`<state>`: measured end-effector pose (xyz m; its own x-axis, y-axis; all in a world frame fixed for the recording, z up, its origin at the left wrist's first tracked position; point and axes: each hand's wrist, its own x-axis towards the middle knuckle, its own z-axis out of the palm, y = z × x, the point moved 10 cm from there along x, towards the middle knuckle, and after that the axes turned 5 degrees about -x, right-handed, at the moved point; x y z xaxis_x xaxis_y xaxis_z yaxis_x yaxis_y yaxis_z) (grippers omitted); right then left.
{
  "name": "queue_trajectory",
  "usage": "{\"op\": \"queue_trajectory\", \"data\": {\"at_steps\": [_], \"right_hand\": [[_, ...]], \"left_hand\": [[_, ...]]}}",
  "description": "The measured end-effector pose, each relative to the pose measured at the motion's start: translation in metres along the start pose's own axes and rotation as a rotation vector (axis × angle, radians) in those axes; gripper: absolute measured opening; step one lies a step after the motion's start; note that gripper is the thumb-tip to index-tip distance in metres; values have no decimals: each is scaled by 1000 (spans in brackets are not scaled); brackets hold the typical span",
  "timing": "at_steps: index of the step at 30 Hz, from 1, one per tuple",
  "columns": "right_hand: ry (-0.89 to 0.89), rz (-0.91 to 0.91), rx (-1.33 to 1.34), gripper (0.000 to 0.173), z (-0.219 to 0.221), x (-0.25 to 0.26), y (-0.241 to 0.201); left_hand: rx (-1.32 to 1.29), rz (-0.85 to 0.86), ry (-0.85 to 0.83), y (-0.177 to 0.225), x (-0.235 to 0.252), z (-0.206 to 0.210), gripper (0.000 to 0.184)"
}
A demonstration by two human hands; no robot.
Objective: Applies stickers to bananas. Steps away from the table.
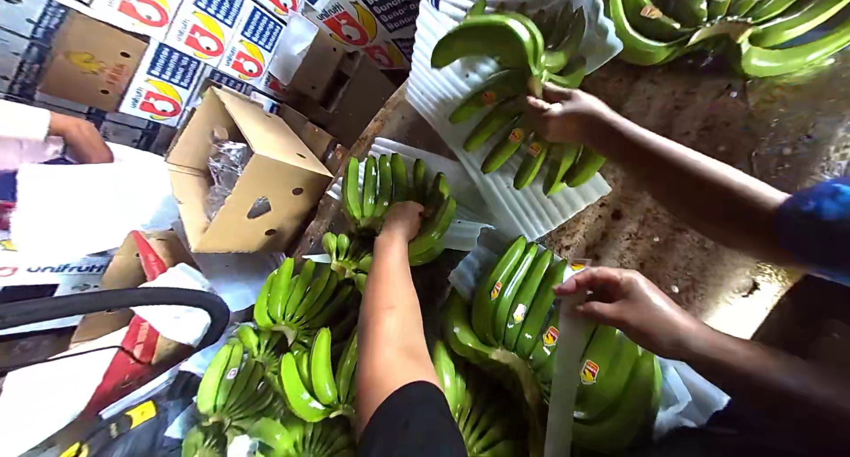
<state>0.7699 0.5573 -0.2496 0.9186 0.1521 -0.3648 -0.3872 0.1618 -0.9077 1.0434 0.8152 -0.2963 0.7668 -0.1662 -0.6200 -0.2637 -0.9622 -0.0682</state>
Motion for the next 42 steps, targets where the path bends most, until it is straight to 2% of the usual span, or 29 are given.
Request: {"op": "queue_trajectory", "data": {"at_steps": [2,3,6,7,9,11,14,17,19,21,23,26,28,29,31,34,36,38,42], "right_hand": [[28,6,-41,12,4,4,-3],[46,28,-60,10,6,4,-3],[62,125,-83,20,7,8,6],[52,130,-127,22,8,9,9],[22,90,-248,23,13,11,12],[14,-14,-391,20,20,11,6],[-14,-169,-560,14,33,9,-3],[-78,-244,-706,9,40,6,-8],[-84,-375,-802,8,42,3,-15],[-92,-520,-866,7,46,-3,-17],[-128,-591,-893,8,50,-8,-13],[-142,-636,-875,7,50,-9,-11],[-165,-599,-835,10,44,-4,-12],[-178,-569,-823,9,40,0,-11],[-184,-519,-798,11,32,5,-5],[-148,-438,-752,10,21,4,3],[-134,-354,-723,14,14,4,10],[-106,-308,-719,17,8,3,16],[-71,-262,-725,14,0,2,25]], "left_hand": [[128,10,-29,2,-3,-3,20],[129,58,47,11,-12,-9,20],[-274,380,367,76,-79,-45,19],[-425,491,393,100,-109,-43,15],[-618,704,324,144,-160,-21,12],[-586,840,316,174,-188,6,18],[-506,837,377,185,-198,26,18],[-491,815,393,186,-203,27,15],[-475,829,377,190,-207,24,14],[-458,849,315,196,-209,24,16],[-463,863,147,202,-206,31,17],[-607,787,-70,202,-190,39,18],[-794,608,-134,180,-164,39,17],[-868,488,-96,159,-144,35,15],[-940,241,96,102,-98,14,15],[-782,-67,443,11,-38,-29,20],[-625,-141,539,-26,-9,-44,22],[-462,-170,534,-38,12,-46,25],[-112,-163,338,-28,39,-29,24]]}}
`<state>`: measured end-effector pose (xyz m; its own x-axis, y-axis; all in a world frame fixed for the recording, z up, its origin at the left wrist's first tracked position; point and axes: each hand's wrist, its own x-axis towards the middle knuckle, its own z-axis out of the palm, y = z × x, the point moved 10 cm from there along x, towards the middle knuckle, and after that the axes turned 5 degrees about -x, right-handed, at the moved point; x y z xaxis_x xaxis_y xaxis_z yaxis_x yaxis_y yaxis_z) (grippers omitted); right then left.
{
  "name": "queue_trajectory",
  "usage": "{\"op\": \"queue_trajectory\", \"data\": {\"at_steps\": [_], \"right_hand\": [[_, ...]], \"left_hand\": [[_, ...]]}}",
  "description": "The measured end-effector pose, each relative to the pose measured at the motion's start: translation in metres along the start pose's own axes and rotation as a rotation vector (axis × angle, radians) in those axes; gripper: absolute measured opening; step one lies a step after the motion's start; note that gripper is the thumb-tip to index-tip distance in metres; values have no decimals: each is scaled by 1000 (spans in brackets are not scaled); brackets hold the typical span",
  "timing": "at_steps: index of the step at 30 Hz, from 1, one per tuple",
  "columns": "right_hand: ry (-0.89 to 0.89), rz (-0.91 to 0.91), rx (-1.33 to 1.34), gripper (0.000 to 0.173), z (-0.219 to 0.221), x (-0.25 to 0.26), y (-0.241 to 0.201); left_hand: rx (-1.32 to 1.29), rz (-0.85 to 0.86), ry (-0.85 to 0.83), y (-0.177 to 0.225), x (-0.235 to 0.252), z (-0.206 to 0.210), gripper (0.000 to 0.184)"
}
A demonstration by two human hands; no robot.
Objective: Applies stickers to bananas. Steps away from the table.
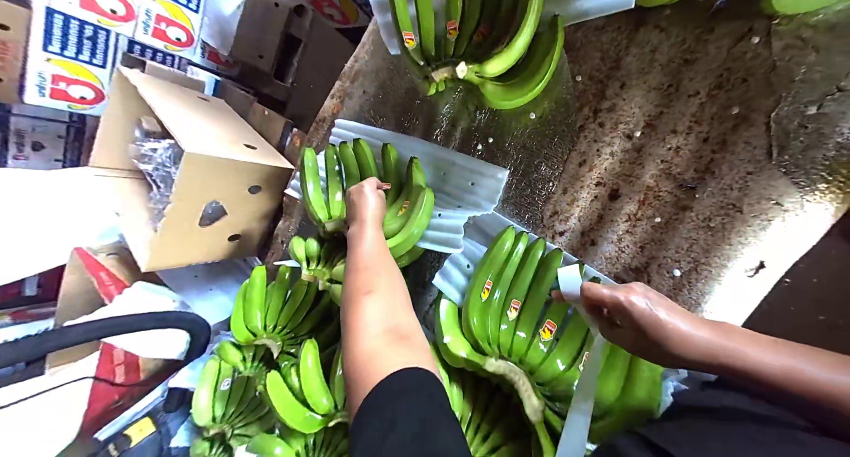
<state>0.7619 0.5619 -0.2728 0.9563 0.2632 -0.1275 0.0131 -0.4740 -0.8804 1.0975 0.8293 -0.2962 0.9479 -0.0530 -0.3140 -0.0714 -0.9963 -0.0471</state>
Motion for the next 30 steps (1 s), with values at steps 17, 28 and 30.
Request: {"op": "queue_trajectory", "data": {"at_steps": [17,28,30], "right_hand": [[389,-246,697,12,-49,-46,-40],[993,323,172,34,-165,-223,69],[614,200,253,44,-110,-224,39]], "left_hand": [[-1480,512,-755,209,-339,22,73],[-1375,427,-666,125,-475,65,43],[-1316,633,-354,158,-484,45,22]]}}
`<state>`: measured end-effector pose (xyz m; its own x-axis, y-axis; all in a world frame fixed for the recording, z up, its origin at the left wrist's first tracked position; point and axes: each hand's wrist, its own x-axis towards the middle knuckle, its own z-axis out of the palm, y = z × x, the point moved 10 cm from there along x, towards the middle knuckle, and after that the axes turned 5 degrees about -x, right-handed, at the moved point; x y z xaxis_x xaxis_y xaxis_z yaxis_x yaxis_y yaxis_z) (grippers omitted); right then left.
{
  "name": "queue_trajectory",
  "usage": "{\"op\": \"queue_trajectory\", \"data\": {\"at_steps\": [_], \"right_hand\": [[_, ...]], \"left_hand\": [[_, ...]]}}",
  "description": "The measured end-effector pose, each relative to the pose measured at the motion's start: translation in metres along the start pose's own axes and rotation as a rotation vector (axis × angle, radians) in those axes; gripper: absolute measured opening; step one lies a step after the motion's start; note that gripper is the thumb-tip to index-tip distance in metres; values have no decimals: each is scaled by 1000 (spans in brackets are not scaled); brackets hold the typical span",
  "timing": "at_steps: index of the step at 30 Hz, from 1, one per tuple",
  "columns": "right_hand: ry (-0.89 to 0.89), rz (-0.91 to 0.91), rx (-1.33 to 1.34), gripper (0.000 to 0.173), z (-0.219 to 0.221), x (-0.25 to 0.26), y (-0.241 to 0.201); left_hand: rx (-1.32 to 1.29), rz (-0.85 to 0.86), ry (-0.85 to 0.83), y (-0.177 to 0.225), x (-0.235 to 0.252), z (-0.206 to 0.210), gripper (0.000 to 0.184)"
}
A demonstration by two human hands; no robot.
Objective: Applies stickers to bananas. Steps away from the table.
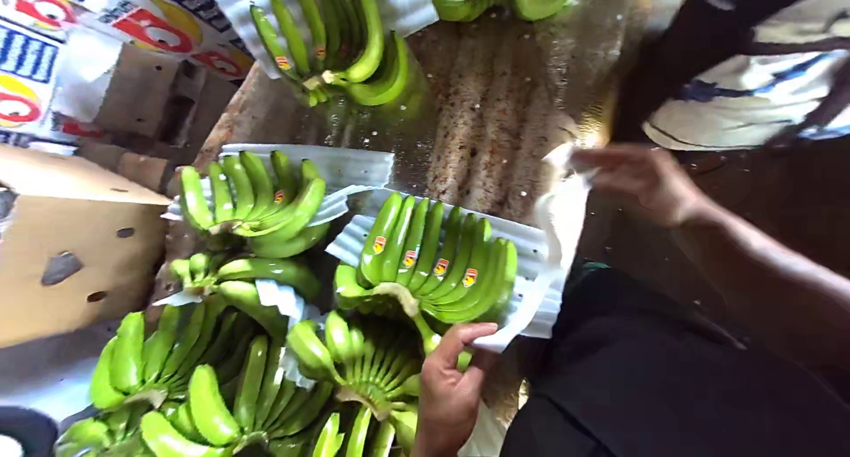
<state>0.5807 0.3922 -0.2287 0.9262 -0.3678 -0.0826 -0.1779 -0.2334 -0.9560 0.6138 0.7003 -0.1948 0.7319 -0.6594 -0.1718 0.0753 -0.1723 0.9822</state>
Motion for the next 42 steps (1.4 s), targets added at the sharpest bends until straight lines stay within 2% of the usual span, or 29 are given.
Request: {"op": "queue_trajectory", "data": {"at_steps": [2,3,4,6,7,9,11,12,14,16,17,19,21,22,25,28,30,32,33,35,37,39,41,42], "right_hand": [[-475,-36,207,63,76,-47,-20],[-602,-17,320,64,104,-69,-27],[-635,50,432,52,121,-84,-27],[-553,331,617,18,131,-104,-6],[-486,492,731,11,126,-111,7],[-310,695,944,16,100,-123,37],[-225,810,1068,22,70,-139,67],[-216,861,1066,23,55,-150,84],[-221,946,1008,22,29,-176,125],[-205,1034,915,22,1,-206,173],[-196,1055,837,28,-15,-220,197],[-166,1065,683,43,-50,-244,241],[-46,1111,636,45,-89,-266,275],[21,1127,627,44,-109,-275,288],[215,1146,610,40,-155,-297,323],[404,1206,589,37,-174,-327,359],[474,1267,567,37,-172,-348,371],[477,1329,565,36,-163,-365,371],[461,1350,566,35,-159,-370,367],[446,1369,573,37,-157,-375,358],[442,1367,584,39,-157,-376,348],[478,1345,611,40,-160,-373,339],[487,1312,643,42,-164,-370,327],[470,1294,653,42,-163,-370,321]], "left_hand": [[107,274,-5,31,13,38,10],[140,376,7,43,17,56,8],[162,450,33,51,21,73,9],[202,537,110,51,26,99,10],[251,554,121,44,28,112,12],[391,535,39,18,28,145,22],[441,453,-113,-14,21,182,32],[449,419,-162,-29,17,202,33],[440,371,-152,-57,12,237,27],[418,218,-101,-96,15,267,23],[420,63,-78,-123,20,278,19],[419,-364,-65,-190,36,290,23],[410,-680,20,-263,52,286,33],[389,-785,100,-296,58,278,37],[316,-844,316,-370,88,245,47],[544,-936,352,-403,100,243,47],[642,-1016,375,-424,74,249,45],[372,-1145,550,-467,14,242,50],[157,-1228,601,-480,-16,245,51],[-189,-1374,638,-471,-58,261,62],[-346,-1508,634,-449,-96,264,78],[-291,-1582,488,-435,-123,261,82],[-64,-1588,264,-426,-142,253,67],[106,-1524,176,-413,-147,245,59]]}}
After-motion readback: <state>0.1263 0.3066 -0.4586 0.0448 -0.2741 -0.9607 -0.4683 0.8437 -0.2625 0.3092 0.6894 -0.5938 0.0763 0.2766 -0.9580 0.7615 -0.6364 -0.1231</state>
